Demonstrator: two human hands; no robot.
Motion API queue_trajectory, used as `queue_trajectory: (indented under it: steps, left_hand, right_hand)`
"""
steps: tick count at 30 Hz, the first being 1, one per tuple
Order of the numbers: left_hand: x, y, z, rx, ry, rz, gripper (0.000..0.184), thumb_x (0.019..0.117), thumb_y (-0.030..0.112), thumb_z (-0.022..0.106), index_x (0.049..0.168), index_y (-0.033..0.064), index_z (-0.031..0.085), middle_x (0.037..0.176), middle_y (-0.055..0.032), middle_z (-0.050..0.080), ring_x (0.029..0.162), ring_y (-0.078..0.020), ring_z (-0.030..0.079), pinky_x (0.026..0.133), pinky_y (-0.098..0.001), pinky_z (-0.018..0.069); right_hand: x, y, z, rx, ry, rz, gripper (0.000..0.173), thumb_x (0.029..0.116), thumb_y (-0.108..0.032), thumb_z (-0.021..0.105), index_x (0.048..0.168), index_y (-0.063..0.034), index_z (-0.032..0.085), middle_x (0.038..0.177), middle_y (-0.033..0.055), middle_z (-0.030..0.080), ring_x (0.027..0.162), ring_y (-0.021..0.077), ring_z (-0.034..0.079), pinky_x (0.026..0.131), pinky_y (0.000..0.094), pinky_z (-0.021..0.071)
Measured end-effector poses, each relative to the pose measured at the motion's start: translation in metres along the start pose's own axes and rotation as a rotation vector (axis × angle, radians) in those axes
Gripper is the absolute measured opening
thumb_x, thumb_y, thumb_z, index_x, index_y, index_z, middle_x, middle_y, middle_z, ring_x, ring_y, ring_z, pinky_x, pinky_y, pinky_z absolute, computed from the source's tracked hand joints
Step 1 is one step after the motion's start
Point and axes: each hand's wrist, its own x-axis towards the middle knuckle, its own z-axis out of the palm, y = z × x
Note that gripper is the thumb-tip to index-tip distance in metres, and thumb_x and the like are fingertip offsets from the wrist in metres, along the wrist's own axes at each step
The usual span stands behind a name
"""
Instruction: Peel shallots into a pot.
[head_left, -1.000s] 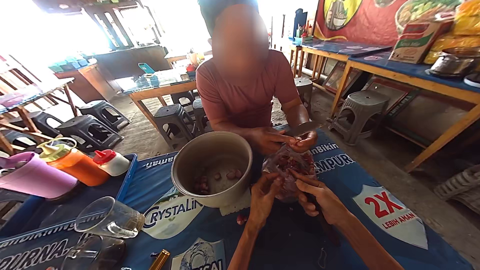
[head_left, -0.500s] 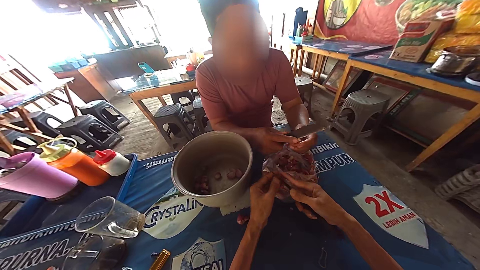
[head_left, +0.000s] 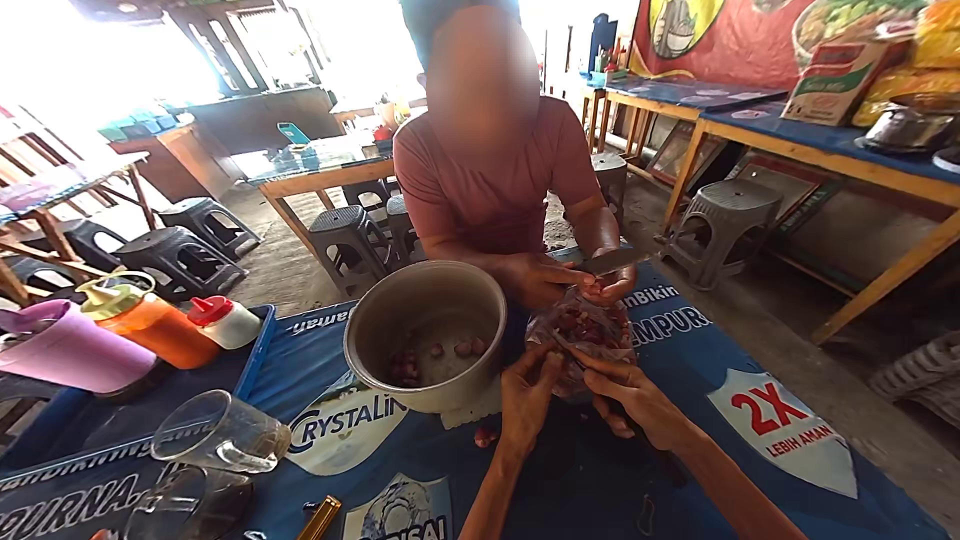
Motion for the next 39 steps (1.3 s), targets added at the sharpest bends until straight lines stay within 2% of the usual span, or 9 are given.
queue_trajectory:
  steps: [4,8,13,19,25,29,39]
  left_hand:
    - [0.0015,-0.0004,-0.0021,-0.003,0.005,-0.005,0.023,0.0983,0.002,0.062,0.118,-0.0089,0.066,0.1,-0.0089,0.074,0.088,-0.0089,0.071,0.084,-0.0249,0.0588]
    - [0.0,0.0018,-0.0012,0.002,0.007,-0.02,0.023,0.0982,0.002,0.061,0.117,-0.0097,0.066,0.098,-0.0084,0.074,0.087,-0.0064,0.07,0.084,-0.0231,0.0584]
    - [-0.0012,0.0001,-0.0003,0.021,0.002,0.032,0.026,0.0981,0.003,0.062,0.12,-0.0111,0.065,0.102,-0.0102,0.074,0.09,-0.0079,0.071,0.086,-0.0245,0.0589]
    - [0.0013,-0.0011,-0.0029,-0.022,0.0,0.0,0.025,0.1019,0.006,0.056,0.122,-0.0092,0.06,0.101,-0.0085,0.071,0.09,-0.0097,0.069,0.085,-0.0266,0.0577]
    - [0.0004,0.0002,-0.0015,0.02,-0.01,0.012,0.023,0.1018,0.004,0.054,0.12,-0.0097,0.06,0.102,-0.0087,0.07,0.09,-0.0075,0.068,0.084,-0.024,0.0569]
    - [0.0003,-0.0021,-0.0031,0.053,-0.036,0.059,0.024,0.1016,0.003,0.052,0.119,-0.0101,0.062,0.103,-0.0099,0.071,0.088,-0.0094,0.07,0.082,-0.026,0.0594]
    - [-0.0037,-0.0001,0.002,0.02,0.045,0.029,0.019,0.099,0.0,0.058,0.112,-0.0099,0.066,0.094,-0.0071,0.073,0.082,-0.0068,0.07,0.08,-0.0231,0.0594]
  right_hand:
    - [0.0005,0.0007,-0.0039,0.029,-0.067,-0.015,0.051,0.1055,-0.019,0.046,0.156,-0.0161,0.043,0.067,-0.0039,0.054,0.043,0.0044,0.045,0.038,0.0179,0.0399]
    - [0.0008,0.0006,-0.0033,-0.061,-0.079,-0.042,0.051,0.1052,-0.017,0.047,0.156,-0.0166,0.042,0.073,-0.0042,0.059,0.044,0.0035,0.047,0.039,0.0176,0.0414]
    - [0.0005,-0.0003,-0.0027,-0.065,-0.013,-0.025,0.046,0.1061,-0.016,0.047,0.152,-0.0132,0.049,0.067,-0.0044,0.056,0.042,0.004,0.046,0.037,0.0179,0.0397]
    - [-0.0018,-0.0028,-0.0011,0.062,-0.02,0.011,0.048,0.1059,-0.018,0.045,0.154,-0.0143,0.047,0.065,-0.0037,0.053,0.042,0.0041,0.044,0.037,0.0176,0.0387]
    - [-0.0016,0.0002,-0.0012,-0.078,-0.079,-0.102,0.051,0.1052,-0.017,0.048,0.156,-0.0142,0.042,0.073,-0.0041,0.06,0.044,0.0029,0.047,0.038,0.017,0.0411]
    - [-0.0002,0.0027,-0.0023,-0.189,-0.075,-0.11,0.053,0.1051,-0.019,0.05,0.157,-0.0145,0.041,0.076,-0.0038,0.061,0.046,0.0034,0.049,0.039,0.0178,0.0424]
    - [0.0003,0.0051,0.0018,-0.168,-0.01,-0.109,0.046,0.1056,-0.015,0.05,0.151,-0.0114,0.05,0.074,-0.0044,0.063,0.044,0.0019,0.047,0.038,0.0169,0.041]
